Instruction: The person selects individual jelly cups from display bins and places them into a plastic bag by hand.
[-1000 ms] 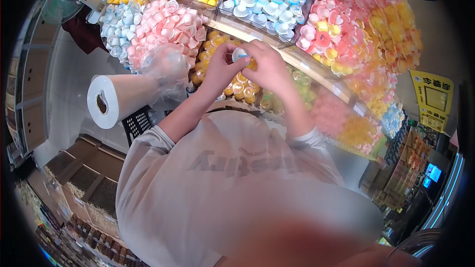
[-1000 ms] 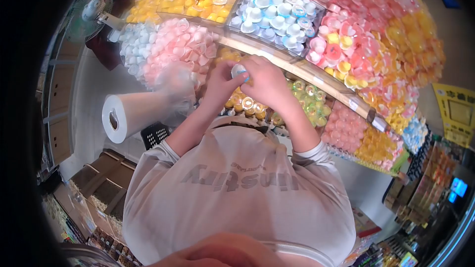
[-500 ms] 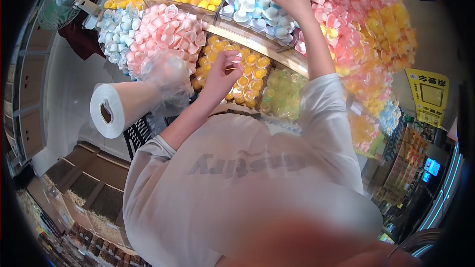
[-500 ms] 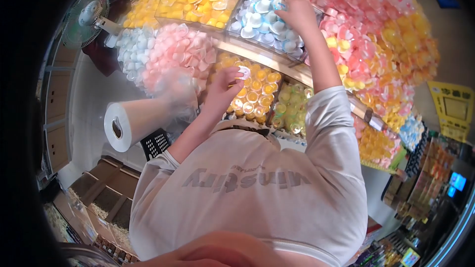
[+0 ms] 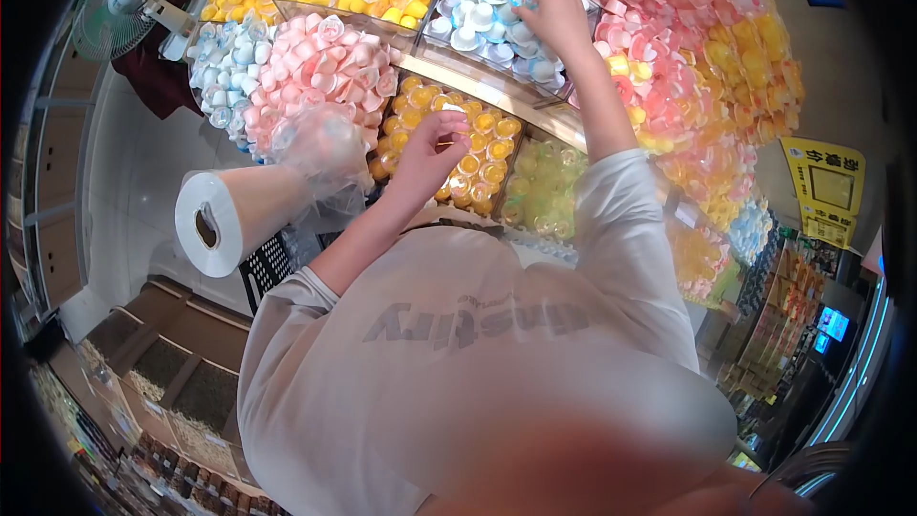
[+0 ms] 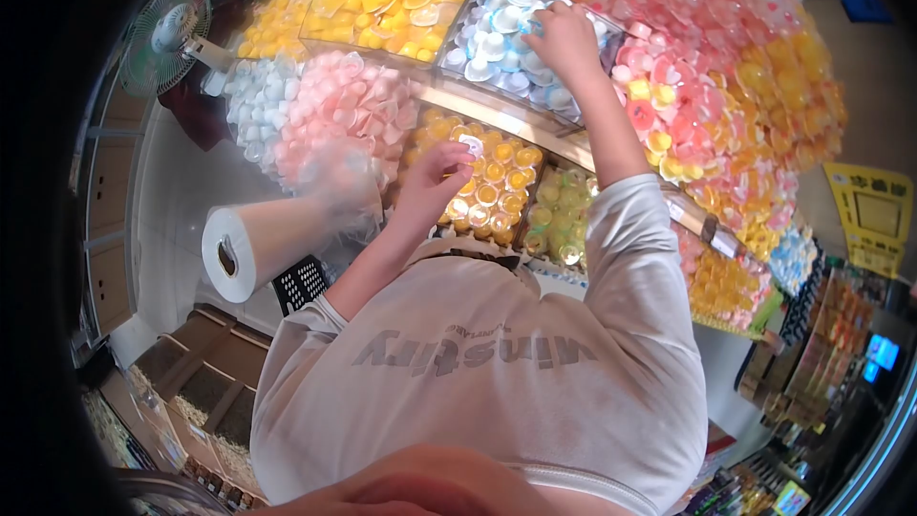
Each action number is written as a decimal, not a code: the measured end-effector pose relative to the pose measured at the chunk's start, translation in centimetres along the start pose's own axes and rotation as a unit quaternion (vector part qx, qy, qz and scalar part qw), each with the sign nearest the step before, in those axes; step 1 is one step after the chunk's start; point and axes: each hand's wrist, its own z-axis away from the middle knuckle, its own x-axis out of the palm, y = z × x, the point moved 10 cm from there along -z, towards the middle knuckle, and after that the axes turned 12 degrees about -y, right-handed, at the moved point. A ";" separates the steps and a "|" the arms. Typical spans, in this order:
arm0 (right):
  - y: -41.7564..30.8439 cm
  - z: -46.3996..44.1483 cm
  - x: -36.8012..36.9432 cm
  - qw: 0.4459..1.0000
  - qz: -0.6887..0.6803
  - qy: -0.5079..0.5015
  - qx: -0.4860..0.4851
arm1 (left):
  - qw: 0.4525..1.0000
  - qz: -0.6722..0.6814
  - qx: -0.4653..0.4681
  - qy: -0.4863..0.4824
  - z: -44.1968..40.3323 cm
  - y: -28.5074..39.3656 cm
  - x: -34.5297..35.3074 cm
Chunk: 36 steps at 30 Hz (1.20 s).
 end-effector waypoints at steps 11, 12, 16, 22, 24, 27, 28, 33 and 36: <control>-0.7 1.3 -1.4 0.999 0.003 0.046 -0.027 | 1.000 0.008 -0.014 -0.009 0.2 -0.7 0.3; -0.6 1.6 -1.8 0.998 -0.004 0.057 -0.024 | 1.000 0.008 -0.016 -0.005 0.3 -0.9 0.3; -2.1 2.1 -3.4 0.991 -0.049 0.120 -0.031 | 0.999 -0.022 -0.013 -0.020 0.7 -1.3 0.3; -14.7 3.8 -2.9 0.899 -0.419 -0.009 -0.125 | 0.971 -0.208 -0.089 -0.081 5.6 -0.1 -0.9; -20.5 5.1 -2.3 0.867 -0.453 -0.052 -0.201 | 0.957 -0.264 -0.105 -0.056 7.7 0.1 -2.4; -28.3 7.9 1.1 0.815 -0.473 -0.225 -0.246 | 0.911 -0.373 -0.174 0.037 11.3 2.0 -5.8; -30.5 9.4 2.3 0.803 -0.447 -0.276 -0.281 | 0.911 -0.371 -0.176 0.040 12.6 1.3 -6.7; -34.3 13.6 7.3 0.794 -0.450 -0.307 -0.270 | 0.780 -0.557 -0.202 0.202 18.5 3.4 -11.3; -33.3 13.4 11.7 0.843 -0.419 -0.266 -0.205 | 0.749 -0.576 -0.212 0.249 19.8 2.9 -12.2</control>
